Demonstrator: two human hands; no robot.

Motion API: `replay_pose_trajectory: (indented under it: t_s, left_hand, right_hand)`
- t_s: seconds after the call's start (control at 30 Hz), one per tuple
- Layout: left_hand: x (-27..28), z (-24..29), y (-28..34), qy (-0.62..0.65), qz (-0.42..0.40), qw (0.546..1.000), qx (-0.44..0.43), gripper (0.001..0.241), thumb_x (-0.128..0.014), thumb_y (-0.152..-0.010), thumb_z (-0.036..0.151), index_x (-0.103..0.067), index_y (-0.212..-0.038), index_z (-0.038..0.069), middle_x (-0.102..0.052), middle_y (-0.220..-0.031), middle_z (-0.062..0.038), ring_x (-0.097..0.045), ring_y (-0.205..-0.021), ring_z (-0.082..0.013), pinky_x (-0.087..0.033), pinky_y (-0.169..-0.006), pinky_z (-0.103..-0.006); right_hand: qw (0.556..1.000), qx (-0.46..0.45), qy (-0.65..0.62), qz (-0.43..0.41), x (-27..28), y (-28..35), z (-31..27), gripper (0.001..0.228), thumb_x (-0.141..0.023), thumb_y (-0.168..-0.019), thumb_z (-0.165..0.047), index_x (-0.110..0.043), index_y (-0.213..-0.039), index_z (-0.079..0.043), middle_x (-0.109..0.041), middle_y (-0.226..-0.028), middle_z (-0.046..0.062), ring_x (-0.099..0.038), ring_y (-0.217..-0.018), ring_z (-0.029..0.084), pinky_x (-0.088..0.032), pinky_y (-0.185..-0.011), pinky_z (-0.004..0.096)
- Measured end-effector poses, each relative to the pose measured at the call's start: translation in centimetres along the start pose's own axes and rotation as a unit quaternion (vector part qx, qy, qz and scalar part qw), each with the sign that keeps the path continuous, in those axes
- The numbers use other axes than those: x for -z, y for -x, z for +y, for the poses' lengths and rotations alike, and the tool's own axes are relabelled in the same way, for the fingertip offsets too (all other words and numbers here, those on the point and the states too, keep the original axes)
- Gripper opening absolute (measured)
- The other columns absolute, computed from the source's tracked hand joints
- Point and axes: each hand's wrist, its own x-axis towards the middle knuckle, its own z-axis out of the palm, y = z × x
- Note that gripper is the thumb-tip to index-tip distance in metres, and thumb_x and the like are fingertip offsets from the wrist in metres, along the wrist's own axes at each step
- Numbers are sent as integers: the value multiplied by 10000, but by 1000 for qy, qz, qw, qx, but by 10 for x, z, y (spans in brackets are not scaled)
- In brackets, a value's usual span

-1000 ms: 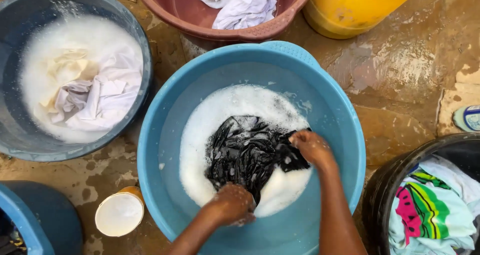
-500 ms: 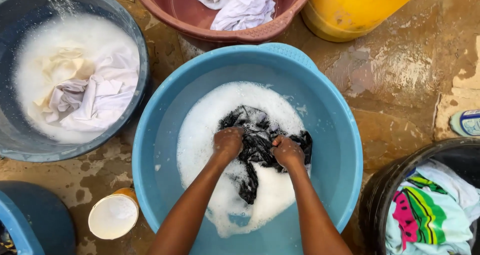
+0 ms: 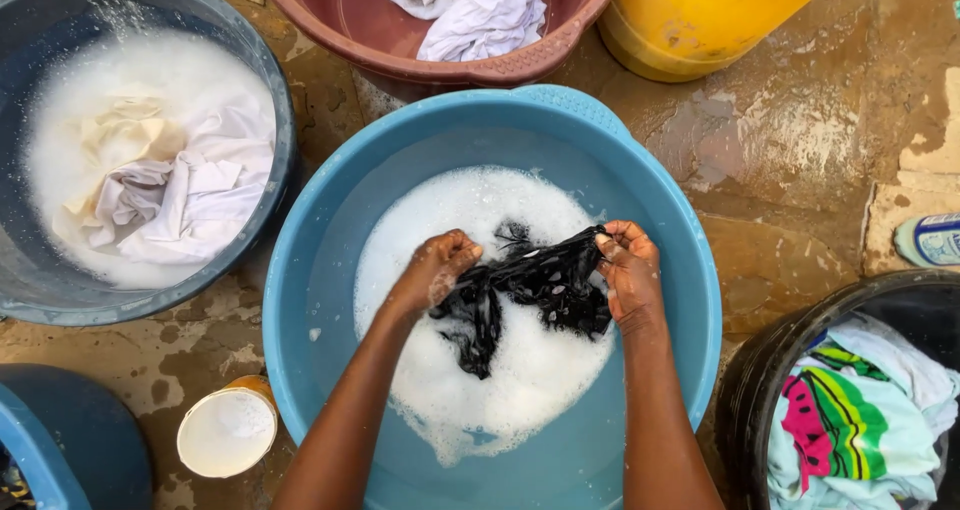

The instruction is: Hand washing and rinsing clothes in multiple plastic basins with soapy water.

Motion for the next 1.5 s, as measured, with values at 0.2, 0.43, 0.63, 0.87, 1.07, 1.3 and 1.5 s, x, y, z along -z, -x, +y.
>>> replay_pose_trajectory:
  t_s: [0.2,0.43,0.63,0.87,1.07,1.3,1.5]
  left_hand:
    - [36,9,19,-110,-39,991,68,248,-671,-1001,191,-717,-880,-20,-633,-773,-152,-572,-770,-293,-417,-706,-401]
    - [34,68,49,-233,-72,968,62,196,-732,-963,217,-726,-952,21,-664,-770,-125,-589,-717,-291,-496,-740,-375]
    - [38,52,34,-207,47,976,-38,249,-602,-1041,309,-646,-936,87,-647,-743,-137,-657,-763,-364,-496,-739,-482]
    - [4,89,43,20,-14,995,-99,209,-606,-1040,247,-643,-980,50,-616,-793,-107,-578,-787,-251,-496,-719,-351]
    - [45,80,52,-333,-1,942,-37,308,-816,-828,144,-685,-1070,6,-708,-1010,-224,-702,-955,-428,-595,-812,-540]
    - [82,26,34,-479,168,861,-9,183,-776,-767,36,-767,-950,30,-695,-840,-140,-703,-831,-331,-594,-700,-437]
    - [83,27,37,22,174,982,74,100,-676,-815,143,-705,-847,53,-606,-699,-40,-564,-697,-177,-413,-598,-228]
  right_hand:
    - [993,64,-79,-64,7,-5,1,115,-671,-900,-21,-657,-1014,-33,-606,-870,-3,-657,-806,87,-537,-701,165]
    - [989,140,-41,1,-3,-6,-14,75,-598,-1022,-53,-630,-1054,-113,-554,-969,-23,-598,-934,87,-529,-835,221]
    - [987,113,-90,65,-35,17,-44,129,-480,-1079,-27,-573,-1039,-108,-573,-972,31,-703,-969,215,-618,-870,324]
    - [967,59,219,-115,-91,51,-16,395,-691,-920,-77,-592,-1302,-109,-607,-1234,168,-640,-1181,341,-576,-959,449]
    - [983,31,177,-19,-46,18,14,135,-600,-1014,-144,-729,-1031,-183,-675,-851,17,-623,-823,156,-527,-780,311]
    - [979,136,-105,106,-18,9,-71,91,-573,-1050,-166,-642,-999,-133,-705,-838,65,-727,-760,144,-632,-719,248]
    - [972,152,-117,134,51,-51,-11,88,-605,-1052,-159,-651,-983,-131,-707,-843,65,-737,-756,141,-644,-702,257]
